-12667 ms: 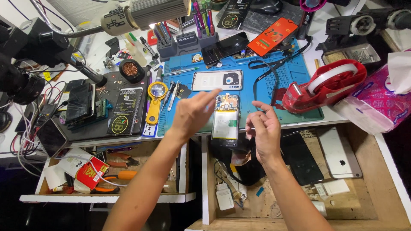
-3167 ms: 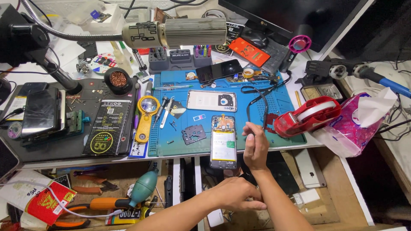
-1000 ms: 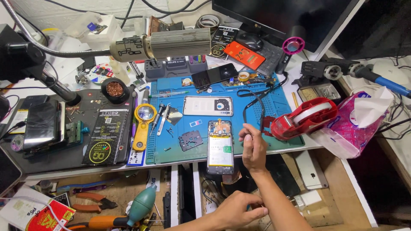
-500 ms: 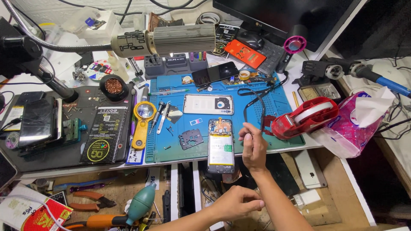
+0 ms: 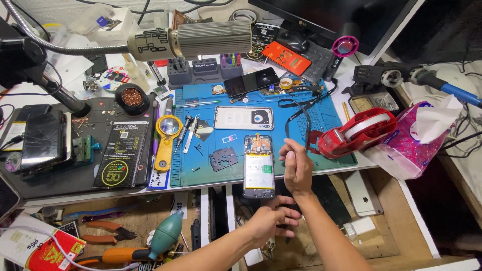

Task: Repair a mobile phone by inspecting and assembling internal components like the battery and motherboard on a workbench

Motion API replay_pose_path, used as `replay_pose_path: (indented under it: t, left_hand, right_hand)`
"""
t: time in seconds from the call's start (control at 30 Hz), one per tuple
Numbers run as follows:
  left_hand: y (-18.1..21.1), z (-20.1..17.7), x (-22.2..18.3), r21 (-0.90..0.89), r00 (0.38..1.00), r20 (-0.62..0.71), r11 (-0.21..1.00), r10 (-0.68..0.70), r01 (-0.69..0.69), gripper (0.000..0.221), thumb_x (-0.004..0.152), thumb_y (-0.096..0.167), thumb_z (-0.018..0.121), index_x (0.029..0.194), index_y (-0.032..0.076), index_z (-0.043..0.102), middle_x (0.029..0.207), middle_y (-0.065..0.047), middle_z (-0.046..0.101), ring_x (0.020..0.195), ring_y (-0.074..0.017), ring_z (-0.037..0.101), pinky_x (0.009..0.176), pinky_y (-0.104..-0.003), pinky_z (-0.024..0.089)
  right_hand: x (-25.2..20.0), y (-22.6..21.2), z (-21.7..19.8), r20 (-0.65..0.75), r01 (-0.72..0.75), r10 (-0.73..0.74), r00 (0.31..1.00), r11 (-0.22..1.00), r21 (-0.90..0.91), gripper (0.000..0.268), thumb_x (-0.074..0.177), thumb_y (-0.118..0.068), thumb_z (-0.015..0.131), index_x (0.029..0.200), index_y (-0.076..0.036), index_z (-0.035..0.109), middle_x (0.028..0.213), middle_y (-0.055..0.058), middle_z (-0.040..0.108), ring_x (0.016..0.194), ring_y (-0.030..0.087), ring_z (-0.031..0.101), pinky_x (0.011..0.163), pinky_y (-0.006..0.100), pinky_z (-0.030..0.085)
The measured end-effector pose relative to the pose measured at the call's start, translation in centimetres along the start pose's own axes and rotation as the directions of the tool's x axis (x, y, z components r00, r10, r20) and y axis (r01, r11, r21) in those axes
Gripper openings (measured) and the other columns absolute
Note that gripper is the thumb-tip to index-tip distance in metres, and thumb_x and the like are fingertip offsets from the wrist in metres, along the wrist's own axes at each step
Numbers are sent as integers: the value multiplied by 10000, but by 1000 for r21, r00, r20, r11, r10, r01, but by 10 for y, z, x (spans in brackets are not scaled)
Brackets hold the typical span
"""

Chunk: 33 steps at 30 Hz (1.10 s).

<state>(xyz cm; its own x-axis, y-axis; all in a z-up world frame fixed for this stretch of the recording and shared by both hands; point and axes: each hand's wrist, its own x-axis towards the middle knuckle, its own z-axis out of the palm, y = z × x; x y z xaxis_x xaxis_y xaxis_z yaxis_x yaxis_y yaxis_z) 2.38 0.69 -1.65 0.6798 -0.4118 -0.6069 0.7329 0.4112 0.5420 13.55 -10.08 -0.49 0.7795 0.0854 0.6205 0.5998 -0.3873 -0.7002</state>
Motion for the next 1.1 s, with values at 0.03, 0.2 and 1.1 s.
replay_pose_path:
  t: [0.03, 0.2, 1.1]
  left_hand:
    - [1, 0, -1, 0, 1000, 1, 1000, 4, -4, 467, 884, 8, 470, 1337, 79, 559, 1014, -114, 701, 843, -186, 710, 619, -325, 616]
    - [10, 8, -11, 3, 993, -29, 994, 113, -113, 385, 879, 50, 620, 1257, 72, 552, 1028, -123, 695, 887, -198, 691, 658, -355, 618]
    - [4, -4, 4, -43, 875, -220, 892, 431, -450, 518, 1086, 421, 433, 1285, 4, 666, 914, -117, 710, 744, -223, 737, 567, -332, 667]
  right_hand:
    - [0, 0, 0, 0, 4, -4, 1000, 1000, 1, 366, 1071, -234, 354, 1292, -23, 554, 927, 106, 675, 715, 210, 646, 689, 344, 533]
    - [0, 5, 1, -3, 23, -23, 1000, 1000, -5, 361, 1081, -234, 355, 1294, -23, 556, 913, 98, 661, 718, 197, 627, 668, 337, 513]
    - [6, -6, 1, -71, -13, 20, 997, 995, 104, 364, 1105, -268, 364, 1240, -33, 607, 860, 72, 702, 695, 181, 676, 676, 323, 568]
